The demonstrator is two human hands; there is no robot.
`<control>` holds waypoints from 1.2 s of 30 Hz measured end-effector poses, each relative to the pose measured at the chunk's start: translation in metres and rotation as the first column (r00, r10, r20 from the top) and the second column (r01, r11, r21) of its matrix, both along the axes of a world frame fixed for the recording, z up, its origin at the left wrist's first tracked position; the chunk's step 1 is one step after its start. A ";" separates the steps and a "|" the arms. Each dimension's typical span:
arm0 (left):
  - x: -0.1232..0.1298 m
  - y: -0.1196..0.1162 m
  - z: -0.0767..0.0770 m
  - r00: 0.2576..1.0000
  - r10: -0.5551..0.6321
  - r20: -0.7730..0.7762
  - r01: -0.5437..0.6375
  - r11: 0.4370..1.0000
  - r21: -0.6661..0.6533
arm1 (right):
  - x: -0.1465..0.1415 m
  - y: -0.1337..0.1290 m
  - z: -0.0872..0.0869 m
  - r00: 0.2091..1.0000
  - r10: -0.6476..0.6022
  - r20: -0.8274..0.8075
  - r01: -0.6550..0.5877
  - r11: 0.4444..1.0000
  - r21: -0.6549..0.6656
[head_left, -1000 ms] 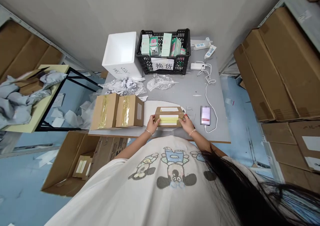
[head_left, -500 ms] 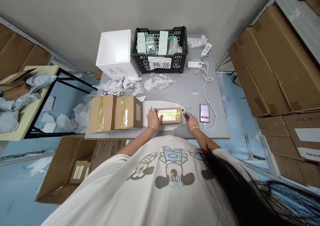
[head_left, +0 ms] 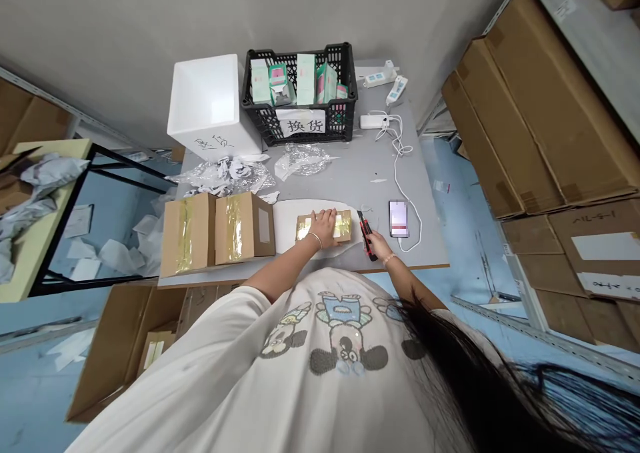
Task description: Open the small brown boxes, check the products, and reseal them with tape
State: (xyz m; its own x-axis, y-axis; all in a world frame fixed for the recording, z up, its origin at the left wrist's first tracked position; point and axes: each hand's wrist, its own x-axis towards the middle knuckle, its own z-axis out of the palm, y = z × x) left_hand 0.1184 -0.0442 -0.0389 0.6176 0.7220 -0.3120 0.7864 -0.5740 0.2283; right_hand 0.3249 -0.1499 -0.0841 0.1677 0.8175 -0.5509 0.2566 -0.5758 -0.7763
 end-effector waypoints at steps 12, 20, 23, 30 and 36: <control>0.000 -0.001 0.000 0.999 0.033 0.043 -0.033 0.999 0.007 | -0.015 -0.001 0.024 0.973 -0.136 -0.184 0.123 0.989 -0.080; 0.003 -0.003 0.002 0.999 0.037 0.025 -0.038 0.999 0.009 | -0.014 -0.006 0.037 0.999 -0.005 -0.037 0.003 0.998 -0.060; 0.003 -0.004 0.001 0.999 0.043 0.029 -0.043 0.999 0.013 | -0.013 -0.009 0.042 0.997 0.062 0.037 -0.059 0.996 -0.063; 0.004 -0.006 0.002 0.999 0.051 0.016 -0.052 0.999 0.011 | -0.019 -0.016 0.050 0.994 0.085 0.071 -0.076 0.990 -0.119; 0.005 -0.006 0.006 0.999 0.049 0.009 -0.049 0.999 0.010 | -0.019 -0.028 0.055 0.992 0.115 0.059 -0.105 0.984 -0.146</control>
